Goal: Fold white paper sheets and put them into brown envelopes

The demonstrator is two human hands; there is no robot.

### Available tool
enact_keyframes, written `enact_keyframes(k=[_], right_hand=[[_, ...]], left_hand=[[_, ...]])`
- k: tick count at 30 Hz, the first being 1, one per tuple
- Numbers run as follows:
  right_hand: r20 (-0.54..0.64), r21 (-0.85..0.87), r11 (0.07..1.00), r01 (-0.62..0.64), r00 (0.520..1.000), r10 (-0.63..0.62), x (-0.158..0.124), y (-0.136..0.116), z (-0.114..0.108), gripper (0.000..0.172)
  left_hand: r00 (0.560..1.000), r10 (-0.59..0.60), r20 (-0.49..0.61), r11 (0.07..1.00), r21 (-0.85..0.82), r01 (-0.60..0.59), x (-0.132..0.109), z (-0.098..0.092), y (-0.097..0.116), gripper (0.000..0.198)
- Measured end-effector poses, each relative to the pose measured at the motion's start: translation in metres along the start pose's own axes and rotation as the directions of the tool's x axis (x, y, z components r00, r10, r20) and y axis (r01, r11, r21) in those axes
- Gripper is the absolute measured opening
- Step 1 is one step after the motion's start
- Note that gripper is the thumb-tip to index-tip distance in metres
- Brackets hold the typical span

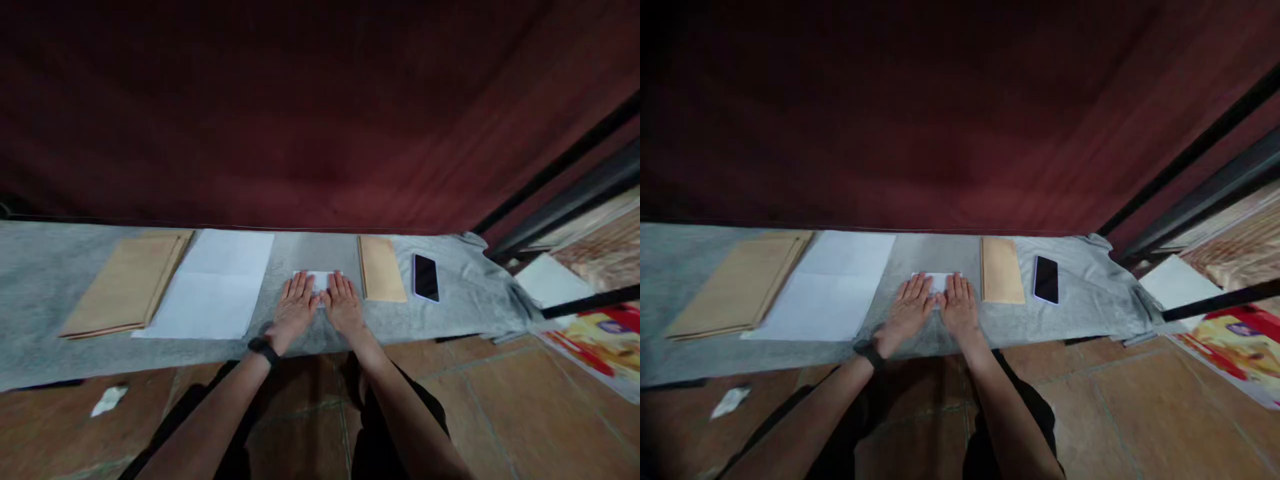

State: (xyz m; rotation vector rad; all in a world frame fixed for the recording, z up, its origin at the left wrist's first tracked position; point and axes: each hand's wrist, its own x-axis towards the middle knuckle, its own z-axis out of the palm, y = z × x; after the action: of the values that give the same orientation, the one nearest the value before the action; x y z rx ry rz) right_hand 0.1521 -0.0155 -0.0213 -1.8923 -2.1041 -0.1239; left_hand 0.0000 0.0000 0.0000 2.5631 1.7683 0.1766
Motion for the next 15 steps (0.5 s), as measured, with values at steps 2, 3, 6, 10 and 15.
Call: enact_keyframes(k=[2, 3, 6, 10, 15], right_hand=[[-0.016, 0.008, 1.000, 0.007, 1.000, -0.007, -0.001, 0.003, 0.000, 0.060], [-0.023, 0.011, 1.000, 0.008, 1.000, -0.008, -0.002, 0.005, 0.000, 0.060], [-0.040, 0.011, 1.000, 0.003, 0.999, -0.003, -0.004, 0.008, -0.001, 0.063], [-0.040, 0.000, 1.000, -0.010, 0.999, 0.010, -0.007, 0.011, -0.003, 0.063], [-0.041, 0.002, 1.000, -0.005, 0.999, 0.005, -0.008, 0.013, -0.003, 0.062]], left_hand=[[1.000, -0.012, -0.001, 1.000, -0.008, 0.012, 0.000, 0.000, -0.003, 0.061], [1.000, -0.016, -0.003, 1.000, -0.012, 0.016, -0.001, 0.000, -0.004, 0.062], [1.000, -0.021, -0.012, 1.000, -0.021, 0.021, -0.001, 0.000, -0.007, 0.064], [0.999, -0.034, -0.027, 0.999, -0.028, 0.033, -0.001, -0.002, -0.011, 0.067], [0.997, -0.050, -0.052, 0.999, -0.025, 0.048, -0.008, -0.002, -0.010, 0.068]])
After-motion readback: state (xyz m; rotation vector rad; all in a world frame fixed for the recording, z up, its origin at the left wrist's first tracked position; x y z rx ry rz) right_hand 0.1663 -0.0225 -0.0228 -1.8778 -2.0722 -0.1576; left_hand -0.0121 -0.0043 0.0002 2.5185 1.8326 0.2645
